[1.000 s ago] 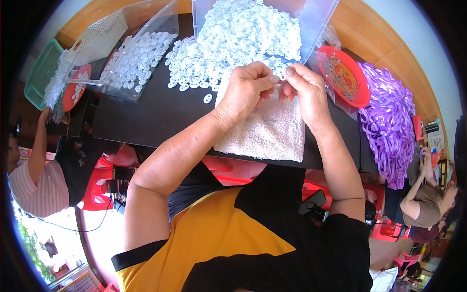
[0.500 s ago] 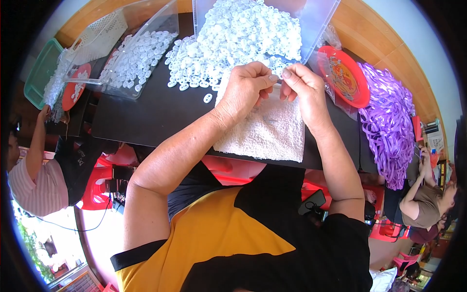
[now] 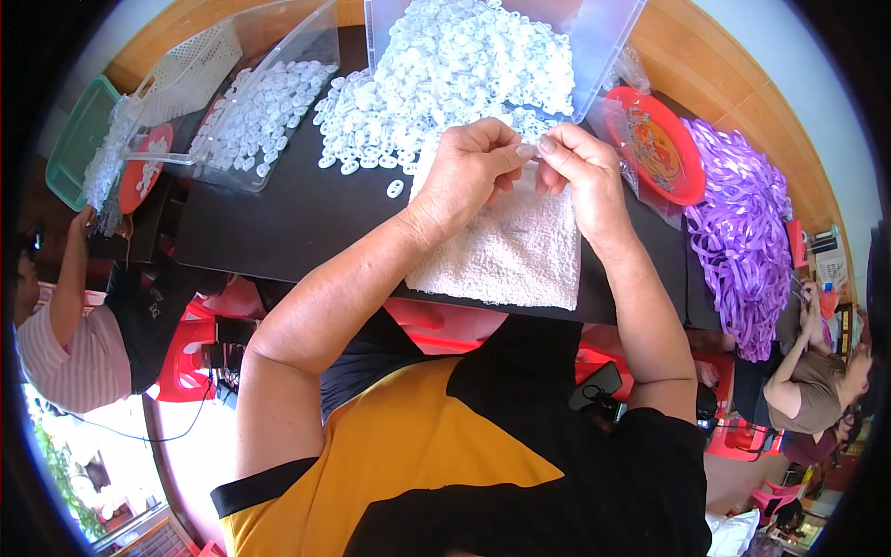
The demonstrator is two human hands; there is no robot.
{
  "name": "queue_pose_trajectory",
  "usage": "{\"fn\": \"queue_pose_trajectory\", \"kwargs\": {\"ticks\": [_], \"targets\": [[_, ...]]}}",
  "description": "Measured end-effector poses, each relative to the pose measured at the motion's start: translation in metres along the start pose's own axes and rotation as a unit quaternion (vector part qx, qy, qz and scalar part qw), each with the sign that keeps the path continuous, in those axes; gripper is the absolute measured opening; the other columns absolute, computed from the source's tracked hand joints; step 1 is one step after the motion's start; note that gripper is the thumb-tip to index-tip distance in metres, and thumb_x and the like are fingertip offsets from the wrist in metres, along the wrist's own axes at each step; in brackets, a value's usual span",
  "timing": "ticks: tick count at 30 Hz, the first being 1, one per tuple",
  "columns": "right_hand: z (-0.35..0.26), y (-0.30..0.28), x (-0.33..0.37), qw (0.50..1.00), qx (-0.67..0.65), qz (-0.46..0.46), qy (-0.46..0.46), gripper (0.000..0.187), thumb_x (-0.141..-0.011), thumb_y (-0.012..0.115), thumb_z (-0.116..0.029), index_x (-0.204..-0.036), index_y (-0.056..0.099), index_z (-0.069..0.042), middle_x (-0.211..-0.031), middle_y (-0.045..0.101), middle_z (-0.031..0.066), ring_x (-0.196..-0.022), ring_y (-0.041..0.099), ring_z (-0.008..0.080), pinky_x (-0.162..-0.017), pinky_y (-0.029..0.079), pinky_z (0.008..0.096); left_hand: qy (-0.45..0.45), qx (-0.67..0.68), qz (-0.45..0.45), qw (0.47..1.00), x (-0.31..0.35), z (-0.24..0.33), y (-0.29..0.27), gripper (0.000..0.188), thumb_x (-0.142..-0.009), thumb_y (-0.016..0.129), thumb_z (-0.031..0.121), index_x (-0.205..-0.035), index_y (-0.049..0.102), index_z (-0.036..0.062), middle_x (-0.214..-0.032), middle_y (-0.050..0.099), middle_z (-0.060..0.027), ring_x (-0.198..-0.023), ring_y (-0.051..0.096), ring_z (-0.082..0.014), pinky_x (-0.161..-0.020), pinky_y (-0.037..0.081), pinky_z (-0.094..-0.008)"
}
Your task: The recorder is assembling small white plastic components by hand at a workbench.
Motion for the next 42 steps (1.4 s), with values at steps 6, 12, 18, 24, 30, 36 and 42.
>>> {"fn": "queue_pose_trajectory", "kwargs": {"ticks": [6,12,18,24,30,36,42], "targets": [[0.005,0.013,0.004,0.997,-0.061,0.013,0.043,0.027,-0.096,0.057,-0.027,-0.081,0.059,-0.004,-0.064,0.047,-0.0027,-0.057,0.048,0.0063,-0.052,0.040,0.0215,0.007,0.003,0.029,1.000,0.000,-0.005,0.001,0.015,-0.091,0.066,0.015,-0.085,0.061,0.0020,-0.067,0.057,0.0003,-0.057,0.052,-0.0068,-0.048,0.040,-0.0229],[0.002,0.016,0.006,0.998,-0.050,0.005,0.036,0.028,-0.097,0.056,-0.027,-0.079,0.057,-0.005,-0.064,0.046,-0.0027,-0.057,0.048,0.0064,-0.052,0.040,0.0218,0.013,0.015,0.035,0.999,-0.001,-0.007,0.000,0.013,-0.091,0.065,0.012,-0.082,0.061,0.0022,-0.065,0.056,0.0004,-0.055,0.051,-0.0068,-0.046,0.039,-0.0231],[0.005,0.015,0.003,0.998,-0.055,0.020,0.028,0.027,-0.096,0.057,-0.026,-0.080,0.058,-0.004,-0.063,0.046,-0.0023,-0.057,0.047,0.0066,-0.053,0.040,0.0223,-0.001,0.019,0.023,1.000,-0.004,-0.004,-0.002,0.016,-0.091,0.064,0.014,-0.081,0.061,0.0012,-0.065,0.056,-0.0012,-0.054,0.050,-0.0086,-0.045,0.037,-0.0239],[0.003,0.004,0.001,0.999,-0.040,0.018,-0.015,0.027,-0.095,0.059,-0.025,-0.079,0.058,-0.003,-0.061,0.046,-0.0020,-0.056,0.047,0.0076,-0.053,0.038,0.0228,-0.031,0.079,0.010,0.996,-0.003,0.000,-0.002,0.021,-0.092,0.064,0.019,-0.082,0.062,0.0005,-0.068,0.057,-0.0035,-0.056,0.051,-0.0113,-0.049,0.038,-0.0250],[0.005,0.000,0.002,1.000,-0.014,0.014,0.018,0.028,-0.094,0.061,-0.025,-0.077,0.058,-0.002,-0.059,0.047,-0.0018,-0.053,0.047,0.0071,-0.050,0.038,0.0247,-0.029,0.085,0.080,0.993,-0.011,-0.009,-0.012,0.022,-0.090,0.062,0.018,-0.079,0.064,-0.0009,-0.062,0.056,-0.0029,-0.050,0.049,-0.0102,-0.043,0.037,-0.0242],[0.012,-0.035,0.011,0.867,0.468,0.050,-0.161,0.020,-0.090,0.061,-0.022,-0.083,0.057,-0.004,-0.067,0.061,0.0172,-0.065,0.061,0.0388,-0.056,0.044,0.0471,0.011,0.071,0.058,0.996,-0.009,0.000,-0.013,0.023,-0.091,0.062,0.018,-0.079,0.064,-0.0021,-0.063,0.057,-0.0037,-0.052,0.050,-0.0091,-0.043,0.038,-0.0232],[0.042,-0.063,0.031,0.767,0.612,0.070,-0.179,0.016,-0.089,0.058,-0.017,-0.080,0.053,-0.005,-0.070,0.062,0.0158,-0.061,0.061,0.0367,-0.053,0.045,0.0481,0.015,0.057,0.036,0.998,-0.006,0.000,-0.012,0.024,-0.090,0.064,0.021,-0.079,0.063,-0.0001,-0.065,0.057,-0.0030,-0.055,0.051,-0.0100,-0.047,0.038,-0.0235]]}}
Point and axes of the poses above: each hand's wrist, its own x-axis away from the middle knuckle, its own y-axis out of the palm, z = x × y, the point moved 2 cm from there along -x, towards the middle knuckle
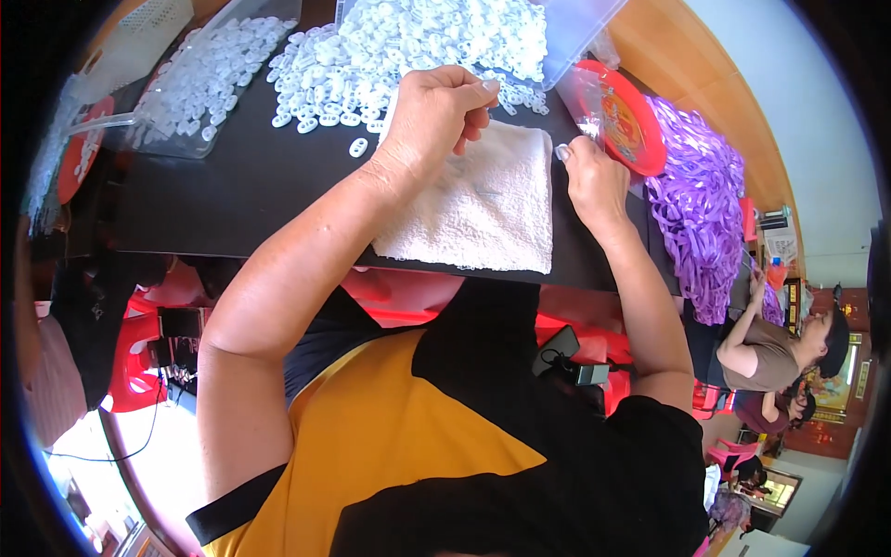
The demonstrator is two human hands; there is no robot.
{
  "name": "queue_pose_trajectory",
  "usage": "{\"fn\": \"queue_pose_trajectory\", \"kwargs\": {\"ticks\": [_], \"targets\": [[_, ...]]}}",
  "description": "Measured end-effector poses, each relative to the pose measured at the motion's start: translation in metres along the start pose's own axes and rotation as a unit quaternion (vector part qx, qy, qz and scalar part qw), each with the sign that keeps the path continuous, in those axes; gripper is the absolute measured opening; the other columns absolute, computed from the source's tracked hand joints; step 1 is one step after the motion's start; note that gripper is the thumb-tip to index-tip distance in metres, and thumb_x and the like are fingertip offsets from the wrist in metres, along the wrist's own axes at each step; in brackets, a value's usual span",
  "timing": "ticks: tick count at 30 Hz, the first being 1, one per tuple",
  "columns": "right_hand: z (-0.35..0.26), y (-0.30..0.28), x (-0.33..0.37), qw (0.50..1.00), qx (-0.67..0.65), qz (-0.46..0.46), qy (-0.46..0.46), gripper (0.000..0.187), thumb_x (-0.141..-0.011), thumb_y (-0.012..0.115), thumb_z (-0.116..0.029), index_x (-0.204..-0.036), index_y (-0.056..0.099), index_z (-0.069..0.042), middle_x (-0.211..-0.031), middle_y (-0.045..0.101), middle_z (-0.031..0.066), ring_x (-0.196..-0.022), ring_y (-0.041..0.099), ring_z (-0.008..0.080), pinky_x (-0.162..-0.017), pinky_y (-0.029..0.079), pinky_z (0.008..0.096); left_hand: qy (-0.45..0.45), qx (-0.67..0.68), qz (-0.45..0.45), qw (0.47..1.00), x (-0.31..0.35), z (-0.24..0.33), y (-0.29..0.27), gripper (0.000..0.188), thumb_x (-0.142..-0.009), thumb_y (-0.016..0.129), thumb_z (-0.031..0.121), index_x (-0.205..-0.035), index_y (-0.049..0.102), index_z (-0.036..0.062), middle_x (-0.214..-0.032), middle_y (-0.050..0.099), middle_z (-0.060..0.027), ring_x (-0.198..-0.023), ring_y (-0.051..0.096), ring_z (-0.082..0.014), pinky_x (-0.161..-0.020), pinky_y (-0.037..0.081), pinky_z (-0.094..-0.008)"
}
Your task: The recorder is assembling small white plastic components by hand at a workbench.
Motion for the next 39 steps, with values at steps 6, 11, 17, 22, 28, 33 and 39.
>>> {"fn": "queue_pose_trajectory", "kwargs": {"ticks": [6,11,17,22,28,33,39], "targets": [[-0.002,-0.005,-0.002,0.997,0.043,-0.068,-0.017,0.011,-0.087,0.057,-0.013,-0.082,0.053,-0.003,-0.070,0.062,0.0171,-0.059,0.062,0.0374,-0.052,0.047,0.0482,-0.006,-0.014,-0.005,1.000,0.003,-0.002,0.002,0.023,-0.090,0.064,0.020,-0.079,0.064,0.0007,-0.064,0.057,-0.0022,-0.055,0.051,-0.0088,-0.047,0.038,-0.0232],[-0.001,-0.005,-0.008,0.993,0.036,-0.113,-0.028,0.011,-0.086,0.056,-0.011,-0.081,0.055,-0.002,-0.070,0.063,0.0185,-0.061,0.063,0.0386,-0.054,0.048,0.0486,-0.013,-0.017,-0.007,1.000,0.003,-0.003,0.004,0.022,-0.090,0.065,0.020,-0.078,0.064,0.0012,-0.064,0.057,-0.0017,-0.055,0.050,-0.0084,-0.047,0.038,-0.0231],[0.004,-0.005,-0.013,0.987,0.022,-0.157,-0.030,0.009,-0.085,0.055,-0.009,-0.082,0.056,0.000,-0.071,0.064,0.0197,-0.064,0.064,0.0394,-0.057,0.048,0.0500,-0.034,-0.033,-0.017,0.999,0.007,0.000,0.006,0.023,-0.090,0.063,0.020,-0.078,0.064,0.0013,-0.064,0.056,-0.0011,-0.055,0.050,-0.0080,-0.049,0.038,-0.0232],[0.000,-0.006,-0.014,0.984,0.024,-0.174,-0.036,0.007,-0.083,0.054,-0.007,-0.082,0.056,0.000,-0.070,0.064,0.0199,-0.065,0.064,0.0393,-0.058,0.048,0.0504,-0.042,-0.052,-0.020,0.998,0.010,0.001,0.007,0.023,-0.092,0.061,0.021,-0.079,0.064,0.0021,-0.064,0.056,-0.0005,-0.057,0.050,-0.0075,-0.050,0.039,-0.0230],[-0.002,-0.009,-0.019,0.979,0.027,-0.195,-0.045,0.008,-0.082,0.052,-0.005,-0.082,0.057,0.001,-0.069,0.063,0.0212,-0.066,0.064,0.0400,-0.058,0.048,0.0511,-0.039,-0.041,-0.031,0.998,0.010,-0.001,0.009,0.022,-0.092,0.062,0.021,-0.079,0.065,0.0025,-0.065,0.056,-0.0004,-0.057,0.051,-0.0075,-0.050,0.039,-0.0231],[-0.004,-0.010,-0.023,0.974,0.044,-0.220,-0.040,0.010,-0.081,0.052,-0.006,-0.081,0.058,0.001,-0.069,0.063,0.0230,-0.067,0.063,0.0418,-0.060,0.047,0.0522,-0.039,-0.033,-0.026,0.998,0.009,-0.001,0.008,0.021,-0.091,0.063,0.020,-0.079,0.065,0.0025,-0.065,0.056,-0.0006,-0.057,0.051,-0.0074,-0.049,0.039,-0.0228],[0.015,-0.002,-0.021,0.985,-0.004,-0.169,-0.043,0.023,-0.091,0.056,-0.019,-0.076,0.056,-0.002,-0.061,0.059,0.0181,-0.058,0.059,0.0371,-0.053,0.041,0.0470,-0.029,-0.030,-0.020,0.999,0.002,-0.008,0.009,0.019,-0.088,0.066,0.019,-0.078,0.065,0.0027,-0.063,0.055,0.0000,-0.054,0.049,-0.0070,-0.045,0.036,-0.0223]]}}
Point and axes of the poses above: each hand's wrist, its own x-axis away from the middle knuckle, its own y-axis out of the palm, z = x × y, the point moved 2 cm from there along -x, towards the middle knuckle
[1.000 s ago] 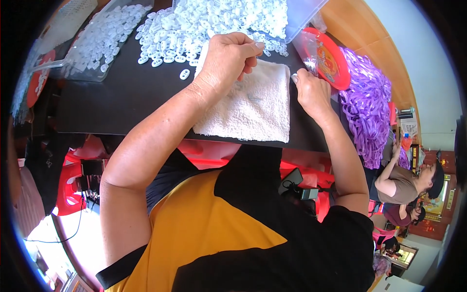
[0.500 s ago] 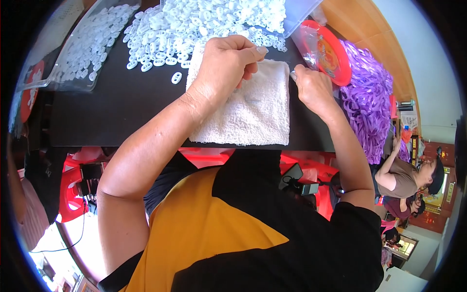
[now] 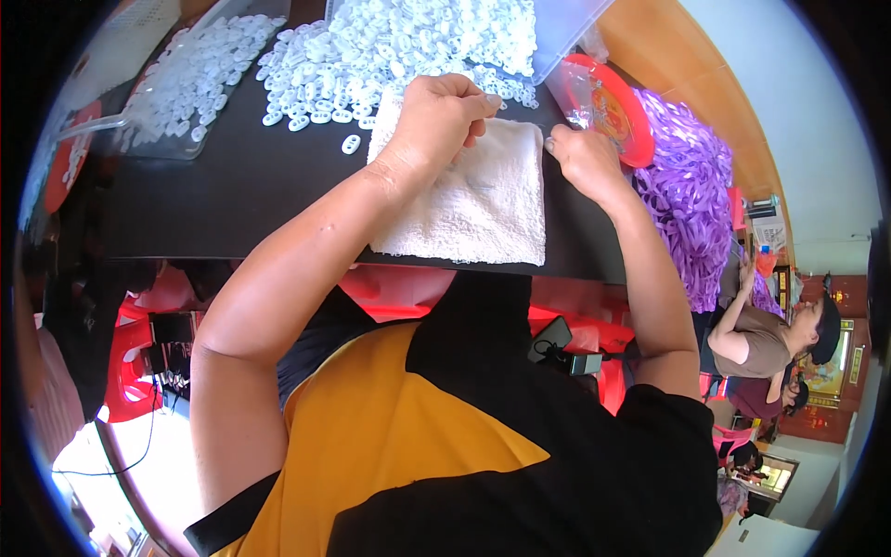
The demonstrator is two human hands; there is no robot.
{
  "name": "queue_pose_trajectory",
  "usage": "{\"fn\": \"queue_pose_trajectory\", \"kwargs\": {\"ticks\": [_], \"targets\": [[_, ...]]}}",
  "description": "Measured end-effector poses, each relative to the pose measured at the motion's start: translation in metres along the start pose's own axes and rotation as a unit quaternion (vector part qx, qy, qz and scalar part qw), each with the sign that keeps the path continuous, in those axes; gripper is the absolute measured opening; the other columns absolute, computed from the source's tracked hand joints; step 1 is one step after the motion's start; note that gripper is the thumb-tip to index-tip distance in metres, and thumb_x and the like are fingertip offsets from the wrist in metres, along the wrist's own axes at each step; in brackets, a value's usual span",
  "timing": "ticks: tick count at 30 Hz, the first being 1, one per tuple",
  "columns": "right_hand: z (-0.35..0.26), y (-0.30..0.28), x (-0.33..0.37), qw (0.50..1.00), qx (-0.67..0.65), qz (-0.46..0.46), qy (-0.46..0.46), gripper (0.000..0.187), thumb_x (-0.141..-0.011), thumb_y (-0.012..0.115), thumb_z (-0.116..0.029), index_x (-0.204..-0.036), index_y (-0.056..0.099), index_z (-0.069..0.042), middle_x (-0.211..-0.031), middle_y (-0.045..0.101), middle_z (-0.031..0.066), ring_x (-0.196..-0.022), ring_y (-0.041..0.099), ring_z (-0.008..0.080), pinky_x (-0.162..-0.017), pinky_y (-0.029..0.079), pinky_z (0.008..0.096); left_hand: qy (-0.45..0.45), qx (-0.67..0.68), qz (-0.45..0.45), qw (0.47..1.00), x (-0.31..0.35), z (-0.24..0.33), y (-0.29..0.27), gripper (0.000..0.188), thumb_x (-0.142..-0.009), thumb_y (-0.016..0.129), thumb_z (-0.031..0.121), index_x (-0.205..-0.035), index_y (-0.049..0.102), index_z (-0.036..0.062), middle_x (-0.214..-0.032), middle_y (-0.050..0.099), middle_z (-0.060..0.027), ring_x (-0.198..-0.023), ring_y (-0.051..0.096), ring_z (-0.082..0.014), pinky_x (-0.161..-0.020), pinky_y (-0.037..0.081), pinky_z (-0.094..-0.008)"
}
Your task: The recorder is assembling small white plastic components by hand at a workbench.
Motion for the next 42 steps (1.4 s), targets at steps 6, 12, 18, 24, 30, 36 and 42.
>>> {"fn": "queue_pose_trajectory", "kwargs": {"ticks": [6,12,18,24,30,36,42], "targets": [[-0.017,-0.019,0.002,0.815,-0.541,0.010,0.208,0.030,-0.091,0.065,-0.025,-0.073,0.060,-0.002,-0.056,0.048,-0.0004,-0.048,0.048,0.0087,-0.046,0.033,0.0239,0.054,-0.111,-0.032,0.992,-0.003,-0.004,-0.001,0.013,-0.084,0.068,0.013,-0.089,0.069,0.0019,-0.068,0.059,0.0000,-0.061,0.053,-0.0058,-0.052,0.043,-0.0218],[-0.043,-0.020,0.002,0.776,-0.611,-0.044,0.152,0.025,-0.092,0.063,-0.021,-0.077,0.061,-0.001,-0.057,0.049,-0.0016,-0.049,0.048,0.0077,-0.048,0.031,0.0215,0.130,-0.146,-0.118,0.974,0.003,-0.005,0.009,0.021,-0.081,0.065,0.002,-0.101,0.069,0.0020,-0.075,0.060,0.0003,-0.071,0.056,-0.0070,-0.067,0.048,-0.0233],[-0.047,-0.021,-0.003,0.741,-0.655,-0.064,0.136,0.022,-0.094,0.060,-0.018,-0.079,0.059,-0.001,-0.058,0.046,0.0001,-0.052,0.050,0.0111,-0.052,0.035,0.0228,0.136,-0.161,-0.143,0.967,0.004,-0.004,0.009,0.025,-0.078,0.064,-0.001,-0.103,0.068,0.0020,-0.075,0.058,0.0012,-0.072,0.054,-0.0063,-0.069,0.048,-0.0229],[-0.050,-0.023,-0.010,0.728,-0.670,-0.078,0.121,0.023,-0.091,0.063,-0.020,-0.079,0.063,-0.001,-0.057,0.046,-0.0016,-0.050,0.048,0.0083,-0.051,0.033,0.0222,0.159,-0.162,-0.114,0.967,0.003,-0.009,0.010,0.022,-0.077,0.071,0.006,-0.097,0.067,-0.0004,-0.074,0.062,-0.0047,-0.068,0.057,-0.0115,-0.067,0.050,-0.0279],[-0.054,-0.034,-0.020,0.725,-0.678,-0.060,0.111,0.023,-0.092,0.063,-0.021,-0.079,0.063,-0.002,-0.058,0.050,-0.0010,-0.051,0.049,0.0083,-0.051,0.033,0.0215,0.170,-0.135,-0.078,0.973,0.003,-0.006,0.007,0.021,-0.078,0.073,0.006,-0.095,0.064,-0.0026,-0.077,0.065,-0.0069,-0.071,0.059,-0.0115,-0.068,0.051,-0.0277],[-0.055,-0.040,-0.027,0.743,-0.660,-0.059,0.093,0.022,-0.092,0.061,-0.021,-0.079,0.063,-0.003,-0.059,0.051,-0.0016,-0.051,0.050,0.0084,-0.050,0.034,0.0212,0.205,-0.121,-0.033,0.971,0.004,-0.004,0.006,0.021,-0.079,0.074,0.005,-0.096,0.064,-0.0023,-0.077,0.065,-0.0076,-0.071,0.060,-0.0109,-0.067,0.052,-0.0270],[-0.059,-0.039,-0.029,0.739,-0.663,-0.058,0.109,0.022,-0.092,0.062,-0.021,-0.080,0.063,-0.003,-0.060,0.052,-0.0010,-0.051,0.051,0.0086,-0.051,0.035,0.0211,0.242,-0.189,-0.034,0.951,0.012,0.005,0.004,0.020,-0.081,0.075,0.007,-0.096,0.065,-0.0002,-0.080,0.066,-0.0032,-0.074,0.061,-0.0074,-0.070,0.052,-0.0236]]}}
Point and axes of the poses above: each hand's wrist, its own x-axis away from the middle knuckle, its own y-axis out of the palm, z = x × y, the point moved 2 cm from there along -x, towards the middle knuckle
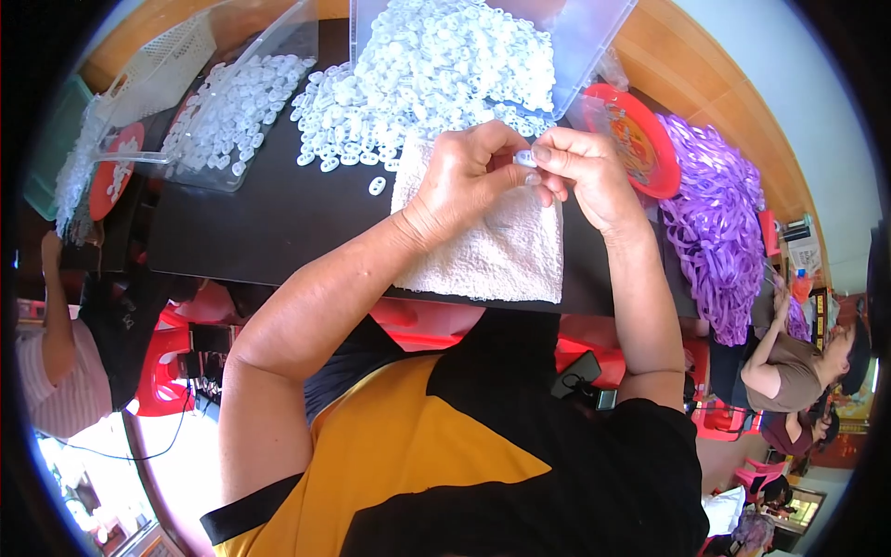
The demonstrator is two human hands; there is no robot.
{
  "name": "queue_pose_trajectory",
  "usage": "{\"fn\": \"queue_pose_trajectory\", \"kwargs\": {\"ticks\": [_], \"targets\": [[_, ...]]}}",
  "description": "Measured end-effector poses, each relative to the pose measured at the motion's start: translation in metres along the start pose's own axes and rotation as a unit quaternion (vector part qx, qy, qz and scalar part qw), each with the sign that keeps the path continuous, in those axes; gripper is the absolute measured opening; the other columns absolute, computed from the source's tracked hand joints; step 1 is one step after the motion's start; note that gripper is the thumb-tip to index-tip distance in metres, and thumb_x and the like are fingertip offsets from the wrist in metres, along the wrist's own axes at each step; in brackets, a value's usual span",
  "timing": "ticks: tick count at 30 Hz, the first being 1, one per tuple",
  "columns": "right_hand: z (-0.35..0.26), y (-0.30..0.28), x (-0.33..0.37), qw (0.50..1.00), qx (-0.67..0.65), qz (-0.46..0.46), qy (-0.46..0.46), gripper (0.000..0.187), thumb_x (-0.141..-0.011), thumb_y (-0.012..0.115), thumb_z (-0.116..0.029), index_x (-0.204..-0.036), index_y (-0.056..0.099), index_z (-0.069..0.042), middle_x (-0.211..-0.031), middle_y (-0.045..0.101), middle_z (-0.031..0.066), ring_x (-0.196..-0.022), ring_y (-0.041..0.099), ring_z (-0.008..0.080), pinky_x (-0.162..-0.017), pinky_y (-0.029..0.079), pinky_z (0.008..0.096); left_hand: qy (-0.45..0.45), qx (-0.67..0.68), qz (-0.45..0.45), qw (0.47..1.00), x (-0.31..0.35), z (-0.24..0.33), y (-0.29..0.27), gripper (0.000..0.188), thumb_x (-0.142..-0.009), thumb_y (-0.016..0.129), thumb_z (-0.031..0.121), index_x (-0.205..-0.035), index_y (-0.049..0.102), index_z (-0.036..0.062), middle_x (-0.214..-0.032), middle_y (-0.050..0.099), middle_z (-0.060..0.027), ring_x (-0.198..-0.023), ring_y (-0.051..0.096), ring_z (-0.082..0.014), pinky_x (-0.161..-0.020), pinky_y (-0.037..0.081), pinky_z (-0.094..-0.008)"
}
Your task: The recorder is assembling small white plastic components by hand at a workbench.
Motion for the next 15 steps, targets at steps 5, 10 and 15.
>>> {"fn": "queue_pose_trajectory", "kwargs": {"ticks": [5,10,15], "targets": [[0.008,0.007,0.003,0.999,-0.048,0.006,-0.015,0.024,-0.092,0.063,-0.023,-0.080,0.064,-0.001,-0.061,0.054,0.0001,-0.052,0.051,0.0088,-0.051,0.036,0.0207,0.006,-0.026,0.005,1.000,0.002,0.003,-0.001,0.017,-0.080,0.076,0.006,-0.092,0.065,0.0002,-0.075,0.067,-0.0023,-0.068,0.061,-0.0064,-0.066,0.051,-0.0225],[0.011,0.012,0.007,0.996,-0.086,0.013,-0.024,0.024,-0.093,0.062,-0.021,-0.080,0.063,0.000,-0.061,0.053,0.0005,-0.052,0.051,0.0088,-0.051,0.035,0.0206,-0.037,0.082,-0.014,0.996,0.005,0.001,0.002,0.016,-0.079,0.077,0.003,-0.091,0.066,0.0010,-0.077,0.069,-0.0027,-0.071,0.062,-0.0062,-0.066,0.051,-0.0225],[0.014,0.008,0.010,0.993,-0.119,-0.017,-0.015,0.024,-0.093,0.061,-0.019,-0.080,0.063,0.001,-0.059,0.051,0.0006,-0.053,0.050,0.0091,-0.051,0.037,0.0214,-0.076,0.141,-0.038,0.986,0.004,0.004,0.000,0.017,-0.078,0.078,0.002,-0.092,0.067,0.0020,-0.078,0.069,-0.0022,-0.073,0.063,-0.0069,-0.067,0.050,-0.0214]]}}
Point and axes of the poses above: each hand's wrist, its own x-axis away from the middle knuckle, its own y-axis out of the palm, z = x × y, the point moved 2 cm from there along -x, towards the middle knuckle
